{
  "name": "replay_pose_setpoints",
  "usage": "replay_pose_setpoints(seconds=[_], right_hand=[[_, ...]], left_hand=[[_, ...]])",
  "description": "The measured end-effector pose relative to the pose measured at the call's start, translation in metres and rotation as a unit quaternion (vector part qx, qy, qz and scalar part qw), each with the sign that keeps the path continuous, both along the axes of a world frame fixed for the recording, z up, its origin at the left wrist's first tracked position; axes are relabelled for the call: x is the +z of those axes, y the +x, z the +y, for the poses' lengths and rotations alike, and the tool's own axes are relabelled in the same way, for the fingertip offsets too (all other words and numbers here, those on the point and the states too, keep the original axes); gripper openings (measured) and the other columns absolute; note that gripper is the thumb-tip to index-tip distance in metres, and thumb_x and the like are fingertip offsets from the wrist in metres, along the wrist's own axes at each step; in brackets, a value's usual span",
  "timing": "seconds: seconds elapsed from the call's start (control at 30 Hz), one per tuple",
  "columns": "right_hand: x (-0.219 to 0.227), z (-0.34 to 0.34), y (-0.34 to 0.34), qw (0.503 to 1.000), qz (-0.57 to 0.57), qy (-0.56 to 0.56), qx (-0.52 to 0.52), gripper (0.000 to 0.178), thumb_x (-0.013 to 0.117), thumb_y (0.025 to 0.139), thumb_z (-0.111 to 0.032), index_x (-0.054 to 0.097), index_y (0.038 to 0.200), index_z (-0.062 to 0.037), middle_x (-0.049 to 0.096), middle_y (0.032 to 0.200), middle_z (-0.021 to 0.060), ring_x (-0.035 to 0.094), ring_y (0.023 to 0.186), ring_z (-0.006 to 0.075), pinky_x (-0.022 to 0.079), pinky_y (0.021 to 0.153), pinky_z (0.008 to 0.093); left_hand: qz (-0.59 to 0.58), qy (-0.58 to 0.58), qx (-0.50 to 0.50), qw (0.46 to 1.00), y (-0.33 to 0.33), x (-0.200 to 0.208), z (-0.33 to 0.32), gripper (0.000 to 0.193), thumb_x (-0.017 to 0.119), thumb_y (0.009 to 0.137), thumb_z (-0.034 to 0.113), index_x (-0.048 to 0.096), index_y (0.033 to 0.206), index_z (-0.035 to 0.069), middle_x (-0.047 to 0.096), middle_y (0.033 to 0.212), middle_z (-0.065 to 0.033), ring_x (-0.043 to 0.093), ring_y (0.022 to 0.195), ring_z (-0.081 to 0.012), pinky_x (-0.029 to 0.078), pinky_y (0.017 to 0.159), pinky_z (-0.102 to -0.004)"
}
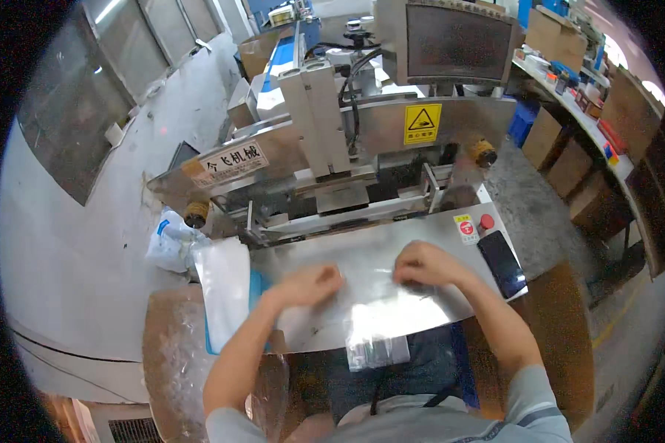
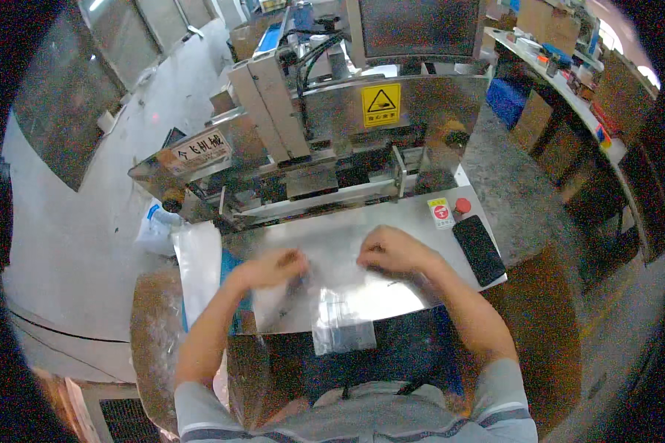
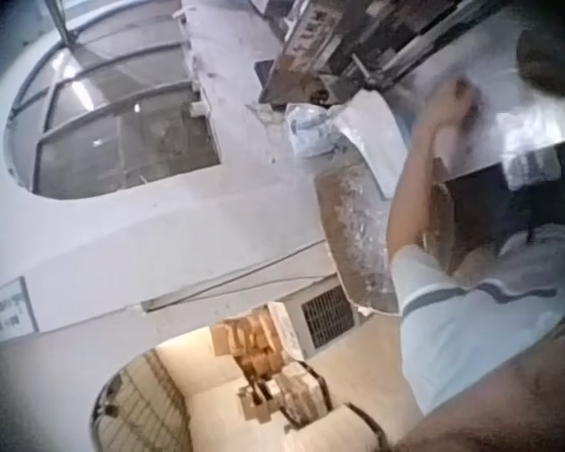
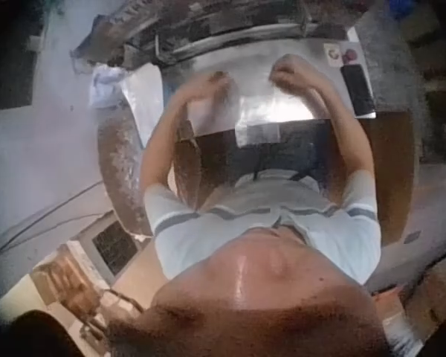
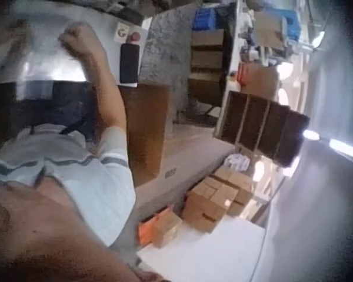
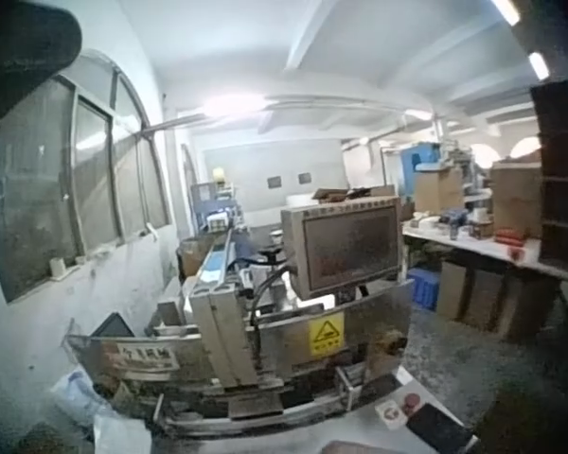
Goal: Wrapping small white boxes in plastic using a heat-sealing machine and packing them into a large cardboard shipping carton.
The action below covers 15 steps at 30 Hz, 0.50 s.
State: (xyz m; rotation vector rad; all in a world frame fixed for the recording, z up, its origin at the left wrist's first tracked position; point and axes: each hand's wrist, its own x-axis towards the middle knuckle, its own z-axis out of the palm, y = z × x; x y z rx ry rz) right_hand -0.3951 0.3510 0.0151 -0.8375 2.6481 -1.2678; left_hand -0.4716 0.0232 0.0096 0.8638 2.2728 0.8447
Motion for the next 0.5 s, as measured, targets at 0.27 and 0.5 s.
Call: replay_pose_setpoints(seconds=[0.27,0.5], right_hand=[[0.001,-0.007,-0.127,0.983,0.009,0.06,-0.171,0.026,0.058,0.094,-0.024,0.068,0.103,-0.0026,0.069,0.098,0.0241,0.066,0.091,0.0441,0.052,0.08,0.0485],[-0.016,-0.048,-0.166,0.951,0.127,0.229,-0.167,0.022,0.061,0.085,-0.016,0.07,0.091,0.0031,0.071,0.094,0.0216,0.068,0.09,0.0431,0.056,0.083,0.049]], left_hand=[[-0.134,0.085,0.141,0.977,-0.143,0.026,0.035,0.041,0.073,0.091,0.038,0.069,0.114,0.006,0.069,0.098,0.0002,0.063,0.089,-0.0117,0.053,0.077,-0.0279],[0.045,0.148,-0.02,0.988,-0.201,-0.019,0.017,0.04,0.069,0.093,0.041,0.071,0.12,0.01,0.072,0.118,-0.0067,0.067,0.108,-0.0223,0.053,0.092,-0.0361]])
